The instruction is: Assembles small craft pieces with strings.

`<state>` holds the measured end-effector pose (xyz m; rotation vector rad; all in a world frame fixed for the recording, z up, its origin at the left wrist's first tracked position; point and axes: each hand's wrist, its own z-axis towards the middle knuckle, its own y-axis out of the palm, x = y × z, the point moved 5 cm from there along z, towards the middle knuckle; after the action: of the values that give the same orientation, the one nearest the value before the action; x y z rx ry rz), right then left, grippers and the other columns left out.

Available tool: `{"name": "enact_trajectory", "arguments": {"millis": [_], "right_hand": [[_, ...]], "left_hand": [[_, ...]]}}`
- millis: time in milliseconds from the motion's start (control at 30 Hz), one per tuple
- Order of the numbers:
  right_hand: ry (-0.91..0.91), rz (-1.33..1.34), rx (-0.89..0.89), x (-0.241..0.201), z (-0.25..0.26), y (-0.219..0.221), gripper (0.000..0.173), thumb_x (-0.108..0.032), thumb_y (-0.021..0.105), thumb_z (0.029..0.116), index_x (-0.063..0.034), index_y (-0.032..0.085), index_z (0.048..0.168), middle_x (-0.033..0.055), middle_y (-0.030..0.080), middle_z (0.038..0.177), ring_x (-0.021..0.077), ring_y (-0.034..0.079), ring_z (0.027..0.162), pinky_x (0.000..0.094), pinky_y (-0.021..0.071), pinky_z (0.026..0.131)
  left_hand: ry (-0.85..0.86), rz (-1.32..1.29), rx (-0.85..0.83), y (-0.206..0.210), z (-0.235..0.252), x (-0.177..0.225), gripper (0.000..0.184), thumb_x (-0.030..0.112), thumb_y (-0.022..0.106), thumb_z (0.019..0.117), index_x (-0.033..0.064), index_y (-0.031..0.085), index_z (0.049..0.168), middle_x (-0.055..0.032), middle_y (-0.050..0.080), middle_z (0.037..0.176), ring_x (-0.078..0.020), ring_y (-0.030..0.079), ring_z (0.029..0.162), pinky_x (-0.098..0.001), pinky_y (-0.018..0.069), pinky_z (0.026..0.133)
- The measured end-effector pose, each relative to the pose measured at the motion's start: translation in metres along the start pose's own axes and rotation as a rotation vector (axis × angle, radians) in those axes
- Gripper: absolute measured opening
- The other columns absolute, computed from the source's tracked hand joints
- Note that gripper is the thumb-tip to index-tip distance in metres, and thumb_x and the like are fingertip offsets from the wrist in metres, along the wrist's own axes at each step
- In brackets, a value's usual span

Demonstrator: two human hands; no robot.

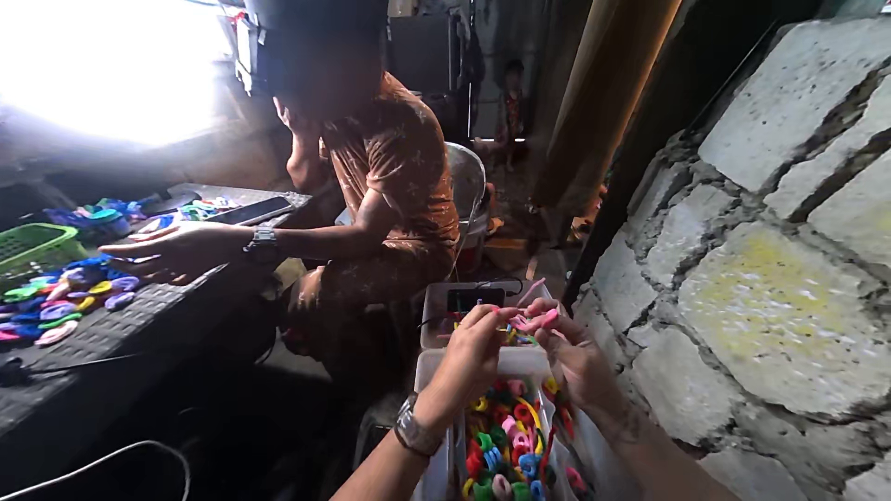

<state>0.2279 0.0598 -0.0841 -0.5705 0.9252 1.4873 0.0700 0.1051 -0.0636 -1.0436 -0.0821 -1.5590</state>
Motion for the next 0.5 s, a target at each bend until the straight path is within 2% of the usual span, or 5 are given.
{"name": "enact_trajectory", "arguments": {"millis": [100, 167, 233, 367, 500], "right_hand": [[0.09, 0.163, 0.148, 0.0, -0.001, -0.004, 0.019, -0.011, 0.058, 0.0983, -0.0172, 0.076, 0.095, -0.0041, 0.072, 0.1, 0.0055, 0.066, 0.093, 0.0227, 0.0561, 0.084], [0.229, 0.239, 0.293, -0.001, -0.002, -0.004, 0.026, -0.005, 0.045, 0.102, -0.0103, 0.069, 0.096, -0.0002, 0.07, 0.086, 0.0061, 0.065, 0.075, 0.0213, 0.0561, 0.07], [0.333, 0.284, 0.394, 0.0, 0.0, -0.005, 0.027, -0.006, 0.039, 0.1061, -0.0077, 0.064, 0.099, 0.0008, 0.067, 0.079, 0.0065, 0.062, 0.065, 0.0202, 0.054, 0.061], [0.47, 0.327, 0.536, 0.005, 0.003, -0.012, 0.027, -0.013, 0.036, 0.1096, -0.0086, 0.061, 0.1, -0.0004, 0.063, 0.074, 0.0076, 0.061, 0.061, 0.021, 0.0532, 0.057], [0.481, 0.348, 0.661, 0.005, 0.003, -0.018, 0.024, -0.013, 0.04, 0.1089, -0.0079, 0.061, 0.099, -0.0008, 0.062, 0.071, 0.0069, 0.059, 0.056, 0.0203, 0.0521, 0.053]], "left_hand": [[0.127, 0.329, 0.085, 0.001, -0.005, 0.004, 0.019, 0.013, 0.057, 0.1004, 0.0081, 0.075, 0.101, -0.0063, 0.071, 0.093, -0.0187, 0.069, 0.088, -0.0402, 0.0547, 0.081], [0.16, 0.422, 0.09, 0.0, -0.004, 0.006, 0.022, 0.016, 0.054, 0.1004, 0.0116, 0.075, 0.096, -0.0022, 0.07, 0.086, -0.0184, 0.067, 0.083, -0.0428, 0.05, 0.077], [0.175, 0.484, 0.086, 0.0, -0.005, 0.006, 0.023, 0.018, 0.053, 0.1011, 0.0138, 0.074, 0.093, -0.0004, 0.069, 0.082, -0.0176, 0.066, 0.079, -0.0428, 0.0479, 0.077], [0.133, 0.474, 0.023, 0.002, -0.006, 0.001, 0.023, 0.014, 0.051, 0.0982, 0.0115, 0.072, 0.089, -0.0024, 0.07, 0.082, -0.0193, 0.067, 0.079, -0.0451, 0.0484, 0.077], [0.101, 0.399, -0.026, 0.003, -0.006, 0.002, 0.024, 0.014, 0.05, 0.0984, 0.0105, 0.071, 0.086, -0.0029, 0.07, 0.082, -0.019, 0.067, 0.08, -0.0445, 0.0473, 0.078]]}}
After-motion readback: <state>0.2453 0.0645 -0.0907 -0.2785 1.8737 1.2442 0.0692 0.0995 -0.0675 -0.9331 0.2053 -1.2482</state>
